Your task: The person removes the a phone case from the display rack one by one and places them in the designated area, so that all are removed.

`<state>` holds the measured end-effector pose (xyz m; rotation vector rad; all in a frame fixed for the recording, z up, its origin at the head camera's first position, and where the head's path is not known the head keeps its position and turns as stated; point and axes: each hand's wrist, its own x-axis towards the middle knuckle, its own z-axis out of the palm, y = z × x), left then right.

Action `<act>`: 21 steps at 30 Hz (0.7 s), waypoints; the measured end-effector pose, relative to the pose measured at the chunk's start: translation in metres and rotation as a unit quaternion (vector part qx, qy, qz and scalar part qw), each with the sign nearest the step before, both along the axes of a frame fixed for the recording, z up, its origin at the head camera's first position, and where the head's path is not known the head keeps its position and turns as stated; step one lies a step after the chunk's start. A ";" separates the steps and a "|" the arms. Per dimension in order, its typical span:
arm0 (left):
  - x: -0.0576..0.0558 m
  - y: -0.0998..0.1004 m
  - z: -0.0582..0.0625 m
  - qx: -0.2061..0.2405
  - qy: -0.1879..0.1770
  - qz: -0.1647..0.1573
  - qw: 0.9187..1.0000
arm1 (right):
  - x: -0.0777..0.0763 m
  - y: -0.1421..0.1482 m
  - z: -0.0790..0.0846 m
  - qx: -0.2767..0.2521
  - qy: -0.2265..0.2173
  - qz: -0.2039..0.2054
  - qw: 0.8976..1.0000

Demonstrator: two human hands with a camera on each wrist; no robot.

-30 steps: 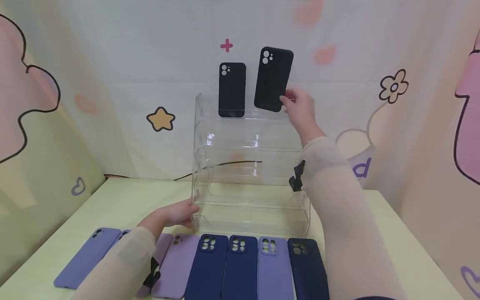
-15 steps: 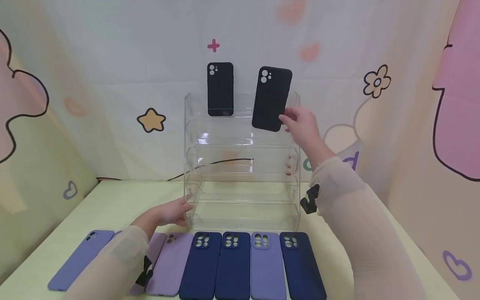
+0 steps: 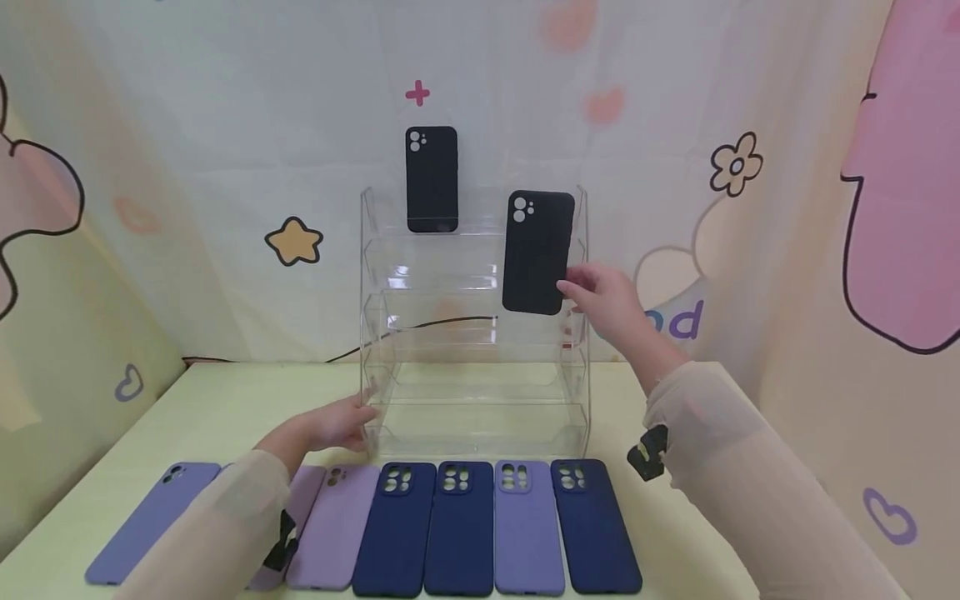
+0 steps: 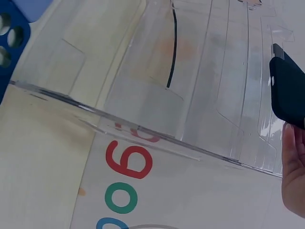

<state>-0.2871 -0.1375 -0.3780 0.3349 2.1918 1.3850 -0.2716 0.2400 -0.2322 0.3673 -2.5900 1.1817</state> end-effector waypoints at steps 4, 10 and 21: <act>0.000 0.001 -0.001 -0.008 0.001 0.000 1.000 | 0.009 0.006 -0.005 0.014 -0.014 -0.001 1.000; -0.002 -0.002 0.002 -0.016 0.014 0.005 1.000 | 0.019 0.010 -0.009 0.021 -0.022 0.001 1.000; -0.001 0.000 0.000 -0.008 0.011 0.000 1.000 | 0.033 0.011 -0.019 0.021 -0.023 0.021 0.999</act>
